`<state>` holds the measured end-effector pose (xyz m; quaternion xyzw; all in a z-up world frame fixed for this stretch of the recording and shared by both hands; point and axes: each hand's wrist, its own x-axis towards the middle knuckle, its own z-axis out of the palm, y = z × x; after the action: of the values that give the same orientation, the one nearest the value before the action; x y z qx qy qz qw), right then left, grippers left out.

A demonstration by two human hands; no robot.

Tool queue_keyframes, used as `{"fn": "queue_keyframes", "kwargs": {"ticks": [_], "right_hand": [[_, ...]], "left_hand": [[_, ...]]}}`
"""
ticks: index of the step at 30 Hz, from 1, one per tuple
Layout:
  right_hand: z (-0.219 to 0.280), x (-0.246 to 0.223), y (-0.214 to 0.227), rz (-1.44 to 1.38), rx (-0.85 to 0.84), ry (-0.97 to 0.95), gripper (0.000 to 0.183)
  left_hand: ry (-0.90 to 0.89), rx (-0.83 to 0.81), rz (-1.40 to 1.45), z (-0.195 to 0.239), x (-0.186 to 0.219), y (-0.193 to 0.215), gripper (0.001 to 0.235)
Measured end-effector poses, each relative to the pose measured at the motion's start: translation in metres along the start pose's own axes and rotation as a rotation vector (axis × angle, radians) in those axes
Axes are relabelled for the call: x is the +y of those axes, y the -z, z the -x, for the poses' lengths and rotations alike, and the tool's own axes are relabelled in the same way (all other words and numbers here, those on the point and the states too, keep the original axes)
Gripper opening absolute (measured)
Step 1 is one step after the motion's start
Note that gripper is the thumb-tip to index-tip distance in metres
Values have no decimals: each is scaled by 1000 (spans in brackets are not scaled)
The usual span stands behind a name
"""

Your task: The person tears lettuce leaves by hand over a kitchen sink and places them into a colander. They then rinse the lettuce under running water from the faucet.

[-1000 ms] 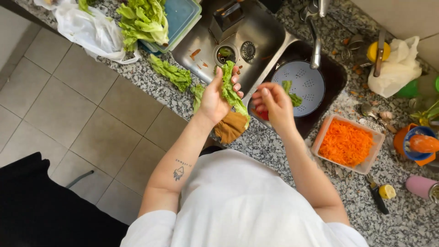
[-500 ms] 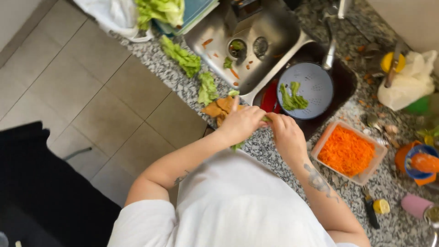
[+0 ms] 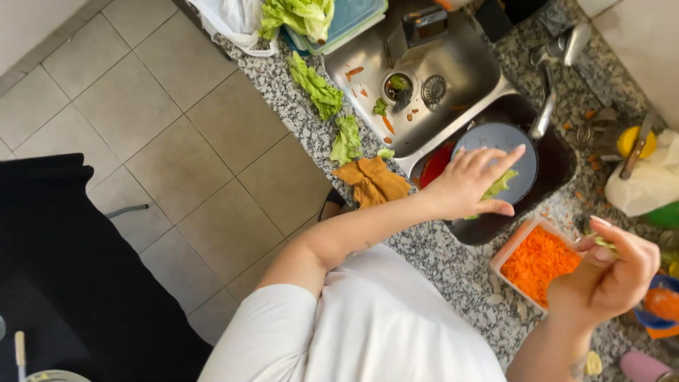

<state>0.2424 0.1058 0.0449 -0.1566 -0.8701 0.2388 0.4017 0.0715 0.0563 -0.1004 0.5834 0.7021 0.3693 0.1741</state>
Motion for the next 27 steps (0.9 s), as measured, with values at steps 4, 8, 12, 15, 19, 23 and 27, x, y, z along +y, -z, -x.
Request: {"fn": "queue_keyframes", "kwargs": {"ticks": [4,8,12,15,19,23,27], "right_hand": [[-3,-1,-32,109,47,70,20],[-8,22,-99,102,404,179,28],[-25,13,-177,483,-337,52,81],[-22,2,-206,323,-650,-273,83],[-49,-13,-272,296,-529,-130,45],[-111,-19,-384,59,-358,-109,22],[-154,-15,-481,27,-248,-244,25]], "left_hand": [[-53,-4,134,32,7,65,88],[382,-66,159,85,-27,99,63],[456,117,-18,136,-109,108,44],[482,323,-168,142,-157,161,24],[489,503,-267,133,-243,227,12],[512,557,-435,92,-299,289,19],[281,412,-408,56,-291,327,36]]}}
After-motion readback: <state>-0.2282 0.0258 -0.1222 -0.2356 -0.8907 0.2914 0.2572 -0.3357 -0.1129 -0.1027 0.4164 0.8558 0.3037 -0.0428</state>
